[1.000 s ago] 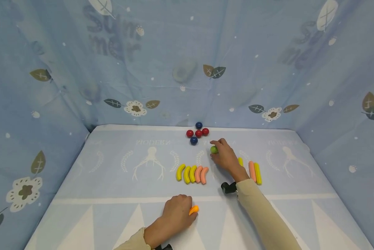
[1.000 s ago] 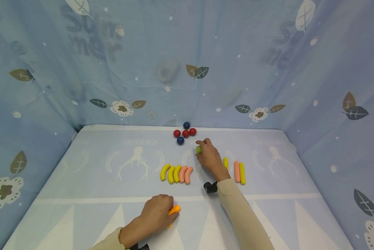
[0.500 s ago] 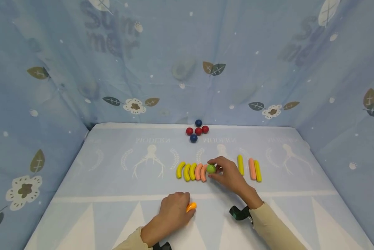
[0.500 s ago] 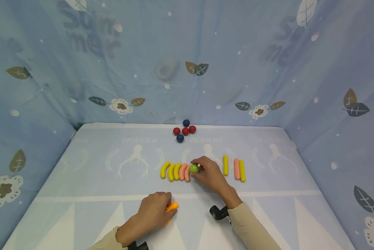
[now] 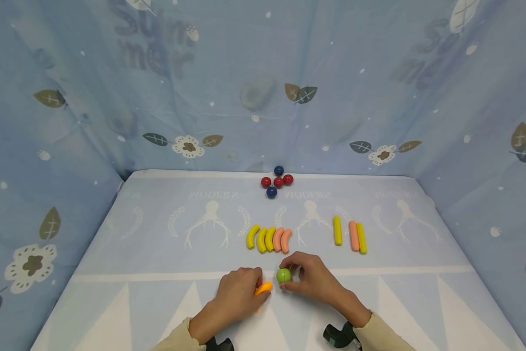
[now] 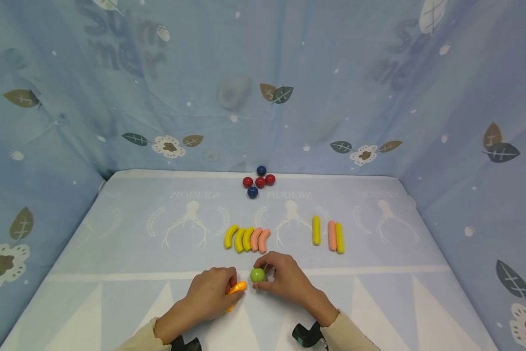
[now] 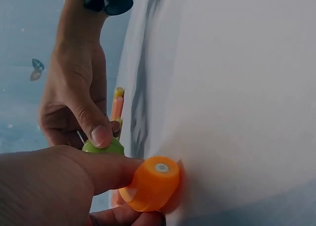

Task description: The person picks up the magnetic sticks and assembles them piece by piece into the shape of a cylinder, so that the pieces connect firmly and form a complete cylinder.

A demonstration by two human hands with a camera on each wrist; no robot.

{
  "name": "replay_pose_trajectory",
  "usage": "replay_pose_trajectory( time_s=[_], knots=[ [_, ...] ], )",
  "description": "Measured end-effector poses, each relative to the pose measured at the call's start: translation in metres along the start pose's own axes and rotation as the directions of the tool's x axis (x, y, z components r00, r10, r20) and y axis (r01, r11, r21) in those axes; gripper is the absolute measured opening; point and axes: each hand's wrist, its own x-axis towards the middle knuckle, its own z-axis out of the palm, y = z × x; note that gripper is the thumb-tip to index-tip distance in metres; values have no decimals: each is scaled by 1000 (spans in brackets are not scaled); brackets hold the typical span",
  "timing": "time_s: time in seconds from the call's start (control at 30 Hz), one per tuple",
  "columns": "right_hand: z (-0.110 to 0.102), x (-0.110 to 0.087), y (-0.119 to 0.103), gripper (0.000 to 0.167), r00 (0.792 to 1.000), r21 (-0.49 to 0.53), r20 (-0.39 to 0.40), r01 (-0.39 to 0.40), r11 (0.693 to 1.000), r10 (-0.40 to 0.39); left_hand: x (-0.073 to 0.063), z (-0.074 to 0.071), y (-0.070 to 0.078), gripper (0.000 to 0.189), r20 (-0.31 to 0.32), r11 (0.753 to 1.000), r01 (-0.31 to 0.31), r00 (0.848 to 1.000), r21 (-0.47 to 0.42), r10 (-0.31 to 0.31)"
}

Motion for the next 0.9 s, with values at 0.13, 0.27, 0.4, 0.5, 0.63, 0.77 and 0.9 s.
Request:
replay_pose_trajectory(
  time_s=[0.13,0.27,0.4,0.5,0.63,0.77,0.9],
  knots=[
    [5,-3,-2,37,999,-7,37,-15,1000,15,-1,1,0,27,-15,1000,4,1000,-2,-4],
    [9,-3,-2,36,998,5,59,-26,1000,26,-2,0,1,24,-32,1000,-1,999,-3,1],
    [12,-2,-2,36,997,22,76,-24,999,22,-3,2,2,23,-64,1000,-11,998,3,11],
    [13,-1,-3,37,995,26,93,-24,999,21,-4,3,2,24,-85,1000,-13,996,4,14],
    [12,3,-3,36,991,23,131,-21,1000,18,-6,4,0,24,-101,1000,-10,995,2,11],
    [5,14,-5,34,986,5,167,5,1000,-6,-9,2,-2,25,-114,1000,6,993,3,-5],
    [-7,36,-5,28,990,-45,137,48,998,-42,-11,0,-5,26,-119,999,43,992,0,-43]
  ],
)
